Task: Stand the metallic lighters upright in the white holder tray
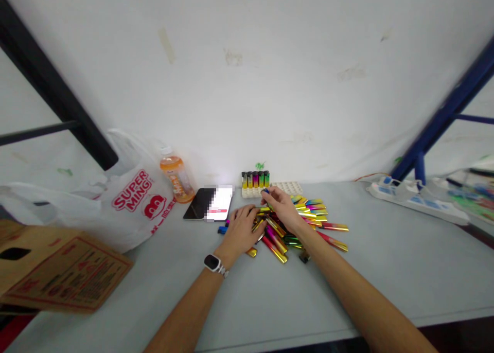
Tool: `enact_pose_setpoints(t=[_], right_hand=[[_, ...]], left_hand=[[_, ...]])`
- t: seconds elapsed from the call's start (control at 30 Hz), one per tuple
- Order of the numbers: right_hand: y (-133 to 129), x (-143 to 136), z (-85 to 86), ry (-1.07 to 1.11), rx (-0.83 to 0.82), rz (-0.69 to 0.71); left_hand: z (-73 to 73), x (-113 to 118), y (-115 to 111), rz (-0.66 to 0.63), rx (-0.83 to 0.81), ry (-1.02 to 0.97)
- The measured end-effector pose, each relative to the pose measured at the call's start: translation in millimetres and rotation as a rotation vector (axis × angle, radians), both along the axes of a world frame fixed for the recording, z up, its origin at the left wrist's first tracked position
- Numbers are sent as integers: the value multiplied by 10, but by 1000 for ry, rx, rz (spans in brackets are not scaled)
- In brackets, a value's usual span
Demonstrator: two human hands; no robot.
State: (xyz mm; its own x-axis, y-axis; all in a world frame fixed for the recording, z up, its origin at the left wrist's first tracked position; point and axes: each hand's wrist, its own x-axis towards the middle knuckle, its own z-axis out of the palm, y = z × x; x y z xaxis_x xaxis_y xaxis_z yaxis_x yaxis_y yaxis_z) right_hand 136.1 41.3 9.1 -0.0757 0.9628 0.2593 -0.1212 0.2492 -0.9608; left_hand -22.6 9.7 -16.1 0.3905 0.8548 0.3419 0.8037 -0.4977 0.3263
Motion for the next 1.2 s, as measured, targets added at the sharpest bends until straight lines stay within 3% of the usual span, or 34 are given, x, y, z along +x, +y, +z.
enact_pose_setpoints(t=[0.17,0.37,0.53,0.73,1.2], right_hand=[[307,-33,53,-321,166,-113],[743,-211,224,-608,327,-20],[1024,-275,233,-790,411,-25],[1160,-305,166,-818,438,-28],[1200,-383,147,-787,492,3]], left_hand=[[-2,-11,2,-8,-3,2],[-18,-27,-10,7,0,-13],[-7,-31,-12,-6,-14,-32],[6,-39,-19,-4,-31,-31],[9,-47,-27,-4,-27,-37]])
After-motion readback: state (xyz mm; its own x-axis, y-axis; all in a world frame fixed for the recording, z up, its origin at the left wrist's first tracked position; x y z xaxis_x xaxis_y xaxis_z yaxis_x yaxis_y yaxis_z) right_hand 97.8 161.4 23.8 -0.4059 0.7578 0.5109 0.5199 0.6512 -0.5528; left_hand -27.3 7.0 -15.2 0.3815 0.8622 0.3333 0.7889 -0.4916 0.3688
